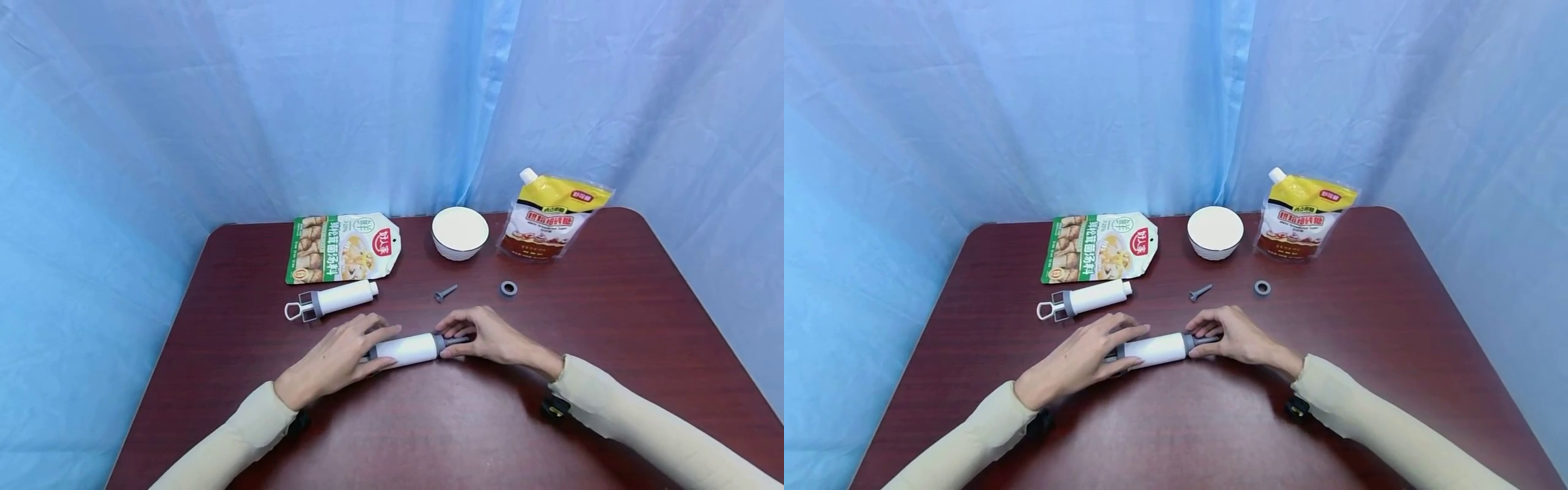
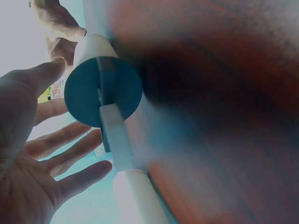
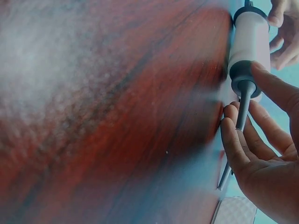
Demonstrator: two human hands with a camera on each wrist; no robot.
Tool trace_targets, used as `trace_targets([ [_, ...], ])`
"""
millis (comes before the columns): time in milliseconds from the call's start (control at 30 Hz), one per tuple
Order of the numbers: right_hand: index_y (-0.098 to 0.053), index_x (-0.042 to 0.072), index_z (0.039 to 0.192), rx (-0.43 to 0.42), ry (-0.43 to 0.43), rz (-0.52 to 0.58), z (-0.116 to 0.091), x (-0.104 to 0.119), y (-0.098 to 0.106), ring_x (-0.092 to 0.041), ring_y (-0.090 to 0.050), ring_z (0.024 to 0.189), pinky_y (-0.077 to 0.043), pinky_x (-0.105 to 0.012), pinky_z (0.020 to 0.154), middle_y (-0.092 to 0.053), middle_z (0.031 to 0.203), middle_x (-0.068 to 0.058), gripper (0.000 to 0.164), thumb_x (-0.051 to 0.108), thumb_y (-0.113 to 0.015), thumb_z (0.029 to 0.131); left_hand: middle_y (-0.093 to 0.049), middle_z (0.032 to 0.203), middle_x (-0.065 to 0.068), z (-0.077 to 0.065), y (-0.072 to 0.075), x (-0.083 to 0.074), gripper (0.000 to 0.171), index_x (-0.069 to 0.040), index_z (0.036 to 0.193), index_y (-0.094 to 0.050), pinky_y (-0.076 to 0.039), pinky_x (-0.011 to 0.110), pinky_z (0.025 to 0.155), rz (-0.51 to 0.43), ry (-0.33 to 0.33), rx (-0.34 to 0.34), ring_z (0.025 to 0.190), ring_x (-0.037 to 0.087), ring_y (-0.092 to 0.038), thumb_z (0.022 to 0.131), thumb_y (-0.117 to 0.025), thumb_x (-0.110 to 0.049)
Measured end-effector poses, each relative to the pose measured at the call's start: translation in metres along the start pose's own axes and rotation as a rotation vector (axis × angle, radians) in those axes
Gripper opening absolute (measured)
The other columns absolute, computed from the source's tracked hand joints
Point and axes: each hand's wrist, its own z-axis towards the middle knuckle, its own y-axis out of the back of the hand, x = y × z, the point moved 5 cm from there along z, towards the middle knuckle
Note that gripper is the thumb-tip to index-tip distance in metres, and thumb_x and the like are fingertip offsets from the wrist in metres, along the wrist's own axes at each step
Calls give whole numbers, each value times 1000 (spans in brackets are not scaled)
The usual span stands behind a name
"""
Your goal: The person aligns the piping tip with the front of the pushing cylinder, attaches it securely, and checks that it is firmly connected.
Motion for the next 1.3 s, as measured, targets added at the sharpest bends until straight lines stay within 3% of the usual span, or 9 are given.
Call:
trace_targets([
  [267,-75,13,119,-1,-4,-7,-3,2,2,-15,-75,103,-61,-31,93,-78,114,-4,37,27,-87,86,-66,122,0,14,11,1,46,-16,140,-66,-58,30,86,-2,-39,-63,105,11,-63,100,-69,-40],
  [467,-75,15,118,-18,-6,-7,-6,4,9,-15,-75,103,-61,-31,93,-78,113,-1,38,29,-88,85,-68,121,0,34,19,1,45,-15,138,-67,-58,31,88,-46,1,-82,104,11,-65,99,-72,-38],
  [667,-75,7,118,-57,13,0,-10,1,20,-22,-76,102,-62,-33,89,-79,111,-8,39,27,-86,86,-71,124,6,57,18,3,44,-10,135,-69,-59,38,94,-113,61,-41,109,19,-70,98,-73,-34],
  [800,-74,6,118,-87,-14,-14,-14,-4,30,-18,-76,100,-62,-30,87,-79,112,-9,36,24,-84,89,-73,126,12,74,13,7,45,-6,136,-67,-58,41,99,-175,102,-5,114,25,-71,99,-73,-31],
  [967,-75,7,117,-159,-48,-42,-20,-11,47,-11,-75,97,-61,-24,86,-79,110,-4,33,23,-84,89,-74,118,18,96,6,14,48,-1,135,-63,-58,44,94,-276,183,26,109,31,-72,96,-76,-25],
  [1300,-74,4,117,-318,-74,-86,-37,-28,87,-13,-74,93,-61,-22,82,-78,109,-12,34,19,-85,88,-76,106,16,128,-5,18,55,0,135,-63,-59,37,88,-304,221,149,93,25,-74,90,-83,-25],
])
